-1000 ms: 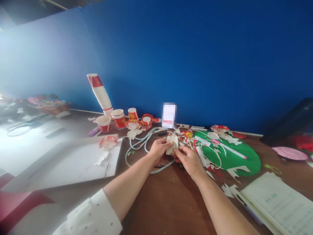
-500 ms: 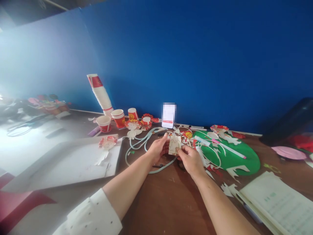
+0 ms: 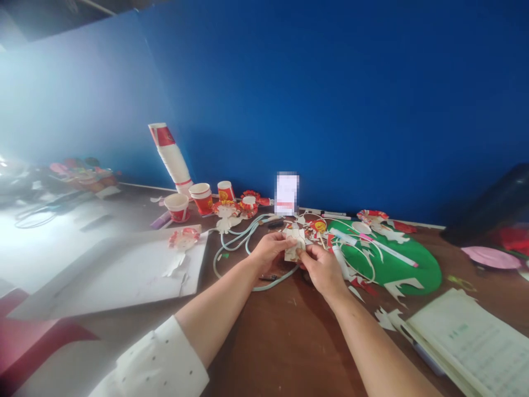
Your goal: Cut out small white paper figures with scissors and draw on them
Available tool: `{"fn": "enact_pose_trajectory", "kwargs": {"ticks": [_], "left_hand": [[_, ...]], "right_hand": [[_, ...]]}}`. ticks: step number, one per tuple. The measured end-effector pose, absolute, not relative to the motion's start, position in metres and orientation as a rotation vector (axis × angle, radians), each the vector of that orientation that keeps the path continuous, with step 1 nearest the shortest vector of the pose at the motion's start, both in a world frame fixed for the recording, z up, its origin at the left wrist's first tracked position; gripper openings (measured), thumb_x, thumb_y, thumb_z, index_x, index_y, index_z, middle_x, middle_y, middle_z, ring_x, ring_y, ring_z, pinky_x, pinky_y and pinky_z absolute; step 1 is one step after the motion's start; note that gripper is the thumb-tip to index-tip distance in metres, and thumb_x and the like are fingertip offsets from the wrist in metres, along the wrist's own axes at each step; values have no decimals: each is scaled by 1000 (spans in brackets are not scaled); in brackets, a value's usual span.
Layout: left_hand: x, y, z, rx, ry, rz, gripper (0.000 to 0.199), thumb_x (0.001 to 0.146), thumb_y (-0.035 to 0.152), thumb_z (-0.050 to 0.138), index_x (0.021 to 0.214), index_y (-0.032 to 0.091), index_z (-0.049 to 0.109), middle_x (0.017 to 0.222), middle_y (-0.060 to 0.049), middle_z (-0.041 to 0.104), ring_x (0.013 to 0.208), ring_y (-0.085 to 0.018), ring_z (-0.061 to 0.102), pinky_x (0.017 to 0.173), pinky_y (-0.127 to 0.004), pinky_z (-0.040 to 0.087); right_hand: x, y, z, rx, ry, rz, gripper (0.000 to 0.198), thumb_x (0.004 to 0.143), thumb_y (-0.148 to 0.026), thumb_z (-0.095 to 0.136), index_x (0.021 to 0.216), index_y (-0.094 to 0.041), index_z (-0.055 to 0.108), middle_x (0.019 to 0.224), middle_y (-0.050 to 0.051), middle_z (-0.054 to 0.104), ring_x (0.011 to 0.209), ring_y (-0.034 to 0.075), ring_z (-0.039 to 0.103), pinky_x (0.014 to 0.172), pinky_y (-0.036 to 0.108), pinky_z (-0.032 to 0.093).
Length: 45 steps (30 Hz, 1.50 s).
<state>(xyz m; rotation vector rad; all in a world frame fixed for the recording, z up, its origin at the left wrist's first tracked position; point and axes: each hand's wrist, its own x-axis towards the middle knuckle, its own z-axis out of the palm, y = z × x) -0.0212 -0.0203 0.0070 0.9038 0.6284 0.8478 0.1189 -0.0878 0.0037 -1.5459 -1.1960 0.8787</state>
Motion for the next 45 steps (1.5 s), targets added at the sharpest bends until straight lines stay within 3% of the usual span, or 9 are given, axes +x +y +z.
{"fn": "enact_pose_trajectory", "kwargs": {"ticks": [20,26,33,39,45], "left_hand": [[-22,-11,5,931,792,955,35,55,34,84,75,9,69,71,-8,67,64,-17,63,71,-33,52],[-22,-13,6,995,862,952,32,58,34,83,73,10,69,68,-7,67,64,-16,63,68,-30,51],[-18,-19,9,998,871,951,24,62,29,79,72,10,66,63,-4,64,54,-11,56,59,-26,46],[-14,-24,10,991,846,945,26,62,30,80,72,11,65,62,-3,63,53,-12,56,59,-27,46],[-16,-26,12,951,764,893,34,59,33,82,77,10,65,66,-5,64,56,-12,58,60,-27,47]], "right_hand": [[117,-86,4,-1384,-905,1008,24,79,-48,62,88,-29,74,94,5,75,80,28,71,64,40,58],[115,-89,8,-1413,-960,980,24,77,-49,65,84,-28,73,90,3,75,80,26,71,62,37,58],[116,-88,7,-1521,-1133,908,33,75,-50,66,94,-23,71,84,2,75,74,23,70,65,33,57],[112,-92,14,-1569,-1142,929,31,72,-49,68,87,-22,69,77,1,74,65,20,68,52,27,51],[116,-90,10,-1517,-1137,944,26,75,-45,65,87,-22,70,77,2,74,67,21,68,59,30,54]]}}
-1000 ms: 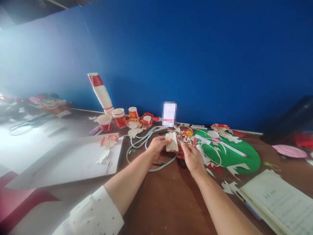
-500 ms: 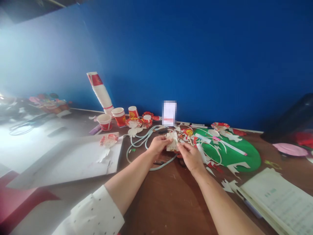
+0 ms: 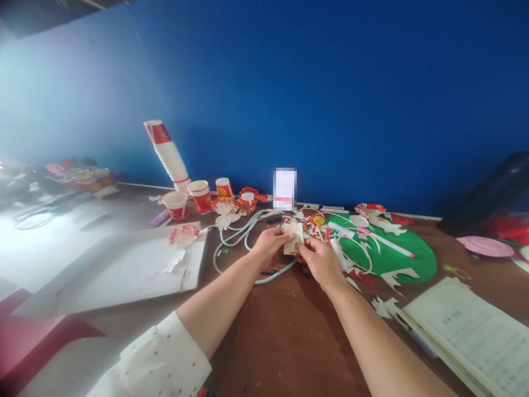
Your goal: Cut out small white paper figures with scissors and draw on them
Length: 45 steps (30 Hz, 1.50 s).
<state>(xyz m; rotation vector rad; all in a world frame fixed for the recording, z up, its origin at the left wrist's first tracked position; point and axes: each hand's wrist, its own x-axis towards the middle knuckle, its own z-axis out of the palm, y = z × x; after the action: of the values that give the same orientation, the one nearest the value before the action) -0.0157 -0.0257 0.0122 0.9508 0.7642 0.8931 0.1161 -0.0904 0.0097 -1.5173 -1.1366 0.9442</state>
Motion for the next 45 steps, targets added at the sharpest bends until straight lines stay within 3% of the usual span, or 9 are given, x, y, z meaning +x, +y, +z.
{"fn": "enact_pose_trajectory", "kwargs": {"ticks": [9,20,26,32,36,40,45], "left_hand": [[-18,-23,10,1031,785,880,34,59,30,82,84,10,69,74,-8,68,63,-16,63,67,-32,51],[-33,2,4,978,1050,1111,21,63,31,78,70,15,67,65,-5,66,64,-17,63,65,-28,51],[-35,4,1,1051,1140,1172,18,65,31,75,73,16,69,64,-4,66,63,-16,61,62,-26,48],[-36,0,3,1159,1234,1150,16,68,31,70,71,15,69,63,-3,65,56,-13,55,57,-24,42],[-36,-2,5,1188,1250,1128,15,69,31,69,73,16,69,65,-3,66,58,-14,56,57,-24,41],[-35,-1,2,1221,1279,1123,14,67,30,70,70,16,68,63,-2,64,56,-13,55,56,-24,40],[-34,1,-2,1234,1262,1130,14,66,30,71,67,17,67,60,0,62,54,-12,52,53,-23,38]], "right_hand": [[115,-91,10,-1521,-1160,932,24,72,-46,68,78,-23,68,69,1,72,66,22,69,60,32,56],[147,-85,28,-1419,-816,643,31,73,-47,66,91,-21,66,96,9,73,85,26,70,62,33,58],[135,-89,23,-1518,-1066,643,26,75,-44,62,87,-22,69,86,7,74,78,25,70,59,33,57],[131,-95,36,-1722,-1442,300,26,80,-41,54,90,-24,71,85,3,75,79,22,70,77,34,51],[170,-95,47,-1876,-1261,191,31,78,-44,53,89,-22,72,76,4,74,75,24,69,72,34,49],[199,-99,51,-2003,-1281,283,31,75,-42,54,91,-22,71,75,3,74,70,23,69,63,32,47],[186,-110,56,-2284,-1618,308,23,75,-44,54,70,-28,70,66,2,71,55,20,63,49,30,39]]}}
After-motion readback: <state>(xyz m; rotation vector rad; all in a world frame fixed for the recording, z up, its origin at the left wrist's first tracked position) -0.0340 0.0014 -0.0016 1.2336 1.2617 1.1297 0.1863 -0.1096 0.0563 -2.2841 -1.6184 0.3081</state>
